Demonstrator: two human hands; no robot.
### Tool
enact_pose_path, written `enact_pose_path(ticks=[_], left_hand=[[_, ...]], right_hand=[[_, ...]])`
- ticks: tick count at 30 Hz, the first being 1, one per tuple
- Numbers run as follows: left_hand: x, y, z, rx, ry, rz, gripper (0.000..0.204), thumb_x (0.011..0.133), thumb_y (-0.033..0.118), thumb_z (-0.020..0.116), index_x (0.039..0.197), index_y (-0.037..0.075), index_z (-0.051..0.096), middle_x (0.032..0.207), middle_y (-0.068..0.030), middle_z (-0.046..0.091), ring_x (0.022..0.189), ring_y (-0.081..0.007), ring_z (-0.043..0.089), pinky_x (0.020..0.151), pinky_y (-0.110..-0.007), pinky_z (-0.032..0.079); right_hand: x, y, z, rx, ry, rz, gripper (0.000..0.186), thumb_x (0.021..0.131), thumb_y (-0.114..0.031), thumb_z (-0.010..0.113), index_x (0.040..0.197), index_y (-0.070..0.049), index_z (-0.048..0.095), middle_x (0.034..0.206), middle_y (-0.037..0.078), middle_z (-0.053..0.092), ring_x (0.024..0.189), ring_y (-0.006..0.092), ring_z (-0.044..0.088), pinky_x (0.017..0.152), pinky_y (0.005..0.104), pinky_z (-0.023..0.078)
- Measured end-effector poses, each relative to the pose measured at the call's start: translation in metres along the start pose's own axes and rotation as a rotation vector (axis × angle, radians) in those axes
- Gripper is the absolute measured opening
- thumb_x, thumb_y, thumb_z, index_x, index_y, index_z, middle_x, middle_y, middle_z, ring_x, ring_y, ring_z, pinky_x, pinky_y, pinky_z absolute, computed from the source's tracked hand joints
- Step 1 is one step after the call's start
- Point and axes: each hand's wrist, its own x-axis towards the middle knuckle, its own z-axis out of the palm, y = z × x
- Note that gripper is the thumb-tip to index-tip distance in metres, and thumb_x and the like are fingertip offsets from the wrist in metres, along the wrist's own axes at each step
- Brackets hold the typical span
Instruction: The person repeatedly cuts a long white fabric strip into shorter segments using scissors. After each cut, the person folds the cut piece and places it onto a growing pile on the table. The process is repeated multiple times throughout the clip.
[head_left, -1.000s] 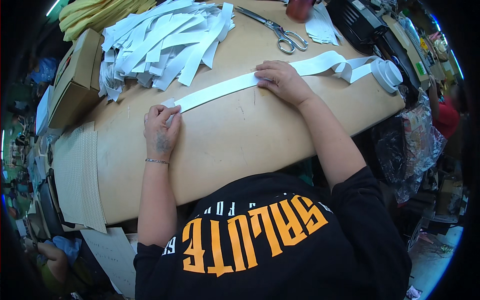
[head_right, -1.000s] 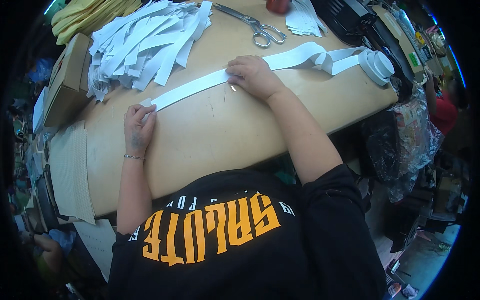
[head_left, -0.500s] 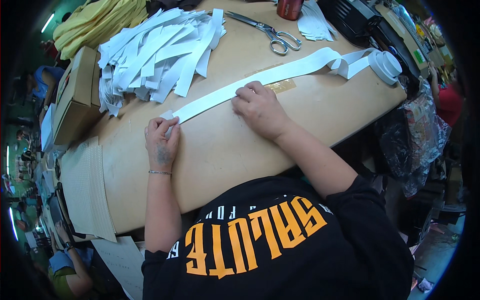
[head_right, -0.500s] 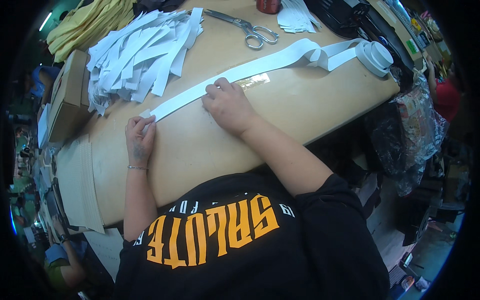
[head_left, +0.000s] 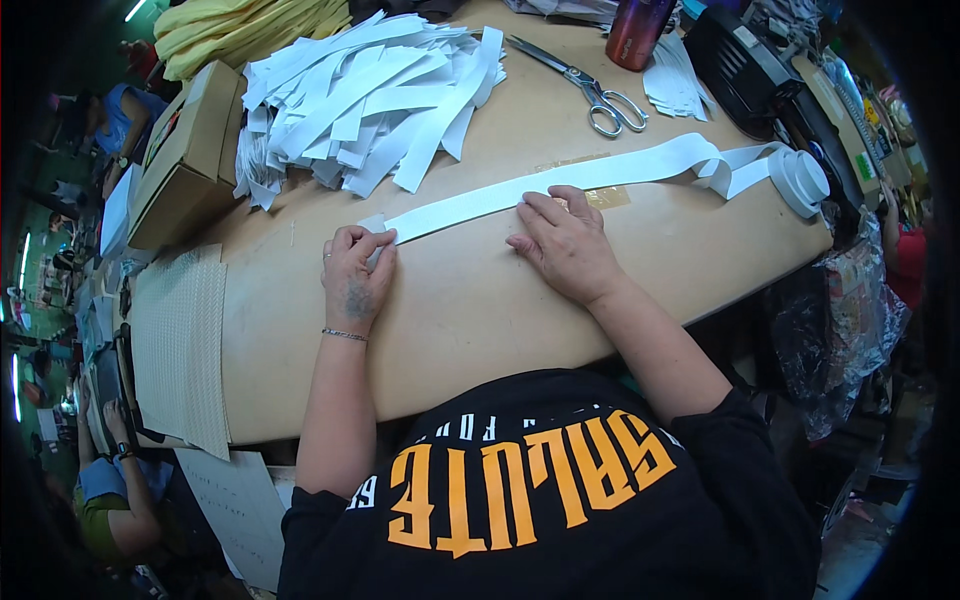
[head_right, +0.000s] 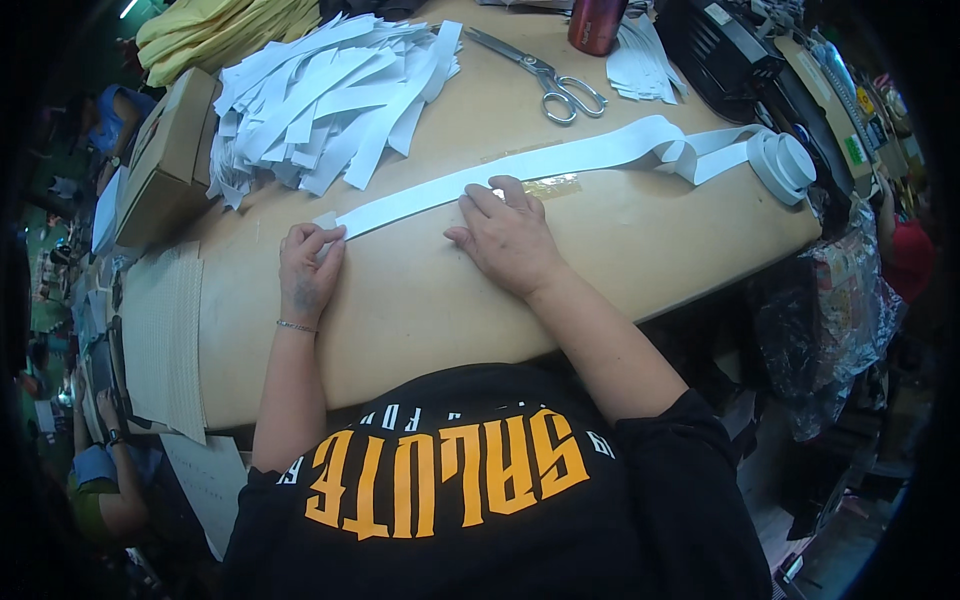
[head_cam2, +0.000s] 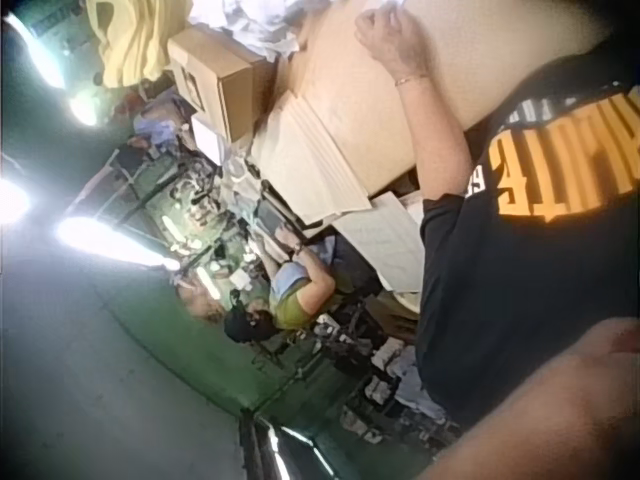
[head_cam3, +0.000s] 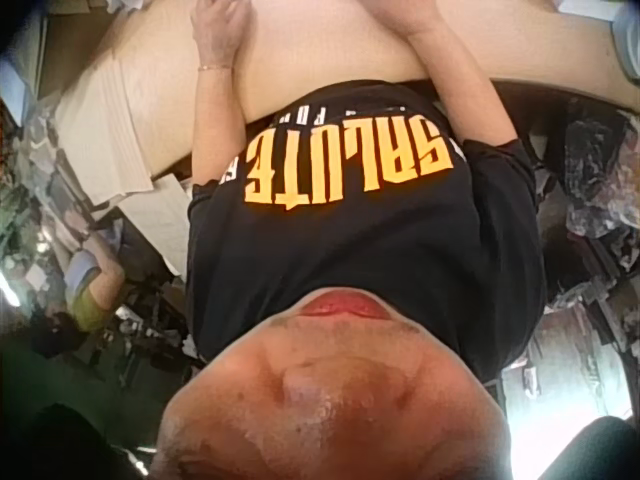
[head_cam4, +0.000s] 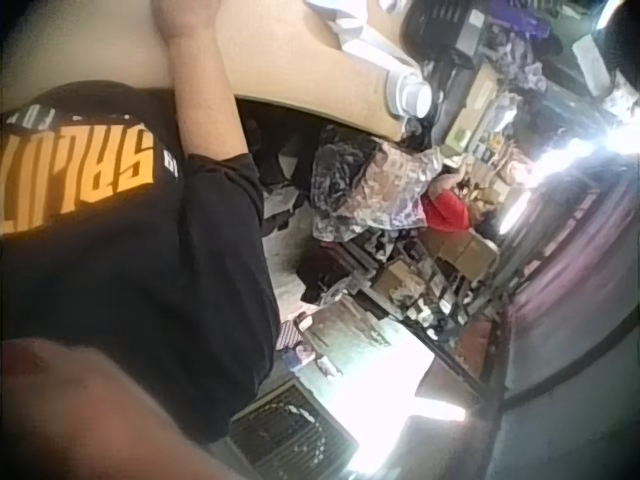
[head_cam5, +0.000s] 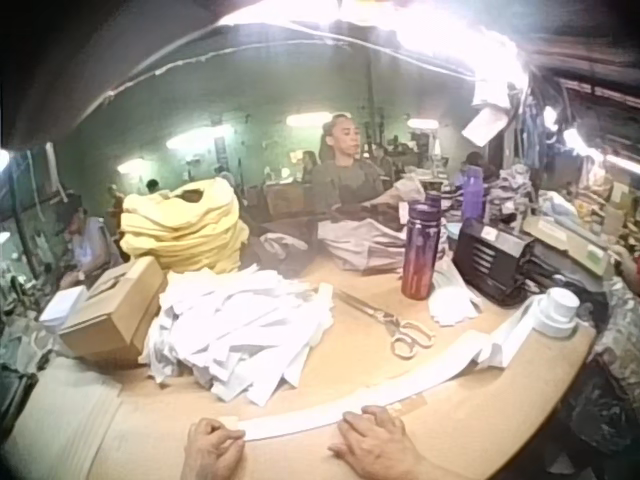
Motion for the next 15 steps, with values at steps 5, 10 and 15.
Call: enact_pose_path(ticks=[5, 10, 15], left_hand=[[-0.0010, -0.0009, 0.0003, -0.001, 0.007, 0.007, 0.015, 0.079, 0.012, 0.067, 0.093, 0.012, 0.071, 0.089, -0.0065, 0.056, 0.086, -0.0239, 0.051, 0.080, -0.033, 0.041], [-0.0008, -0.0028, 0.0003, 0.026, 0.009, 0.003, 0.015, 0.078, 0.016, 0.068, 0.092, 0.015, 0.072, 0.092, -0.0044, 0.056, 0.089, -0.0240, 0.053, 0.078, -0.036, 0.045], [-0.0019, -0.0047, 0.0012, 0.029, 0.029, -0.003, 0.014, 0.078, 0.018, 0.068, 0.091, 0.016, 0.072, 0.093, -0.0033, 0.056, 0.091, -0.0244, 0.053, 0.077, -0.038, 0.046]], right_hand=[[0.0003, -0.0008, -0.0005, 0.015, -0.022, 0.023, 0.043, 0.088, -0.040, 0.055, 0.112, -0.004, 0.060, 0.121, 0.004, 0.053, 0.118, 0.0279, 0.042, 0.091, 0.0425, 0.040], [0.0003, -0.0014, -0.0007, 0.021, -0.042, 0.041, 0.046, 0.087, -0.041, 0.056, 0.116, -0.005, 0.057, 0.121, 0.004, 0.053, 0.118, 0.0282, 0.041, 0.092, 0.0435, 0.039], [0.0022, -0.0035, -0.0036, 0.036, -0.106, 0.067, 0.048, 0.087, -0.042, 0.057, 0.119, -0.006, 0.055, 0.125, 0.004, 0.051, 0.121, 0.0288, 0.038, 0.094, 0.0446, 0.037]])
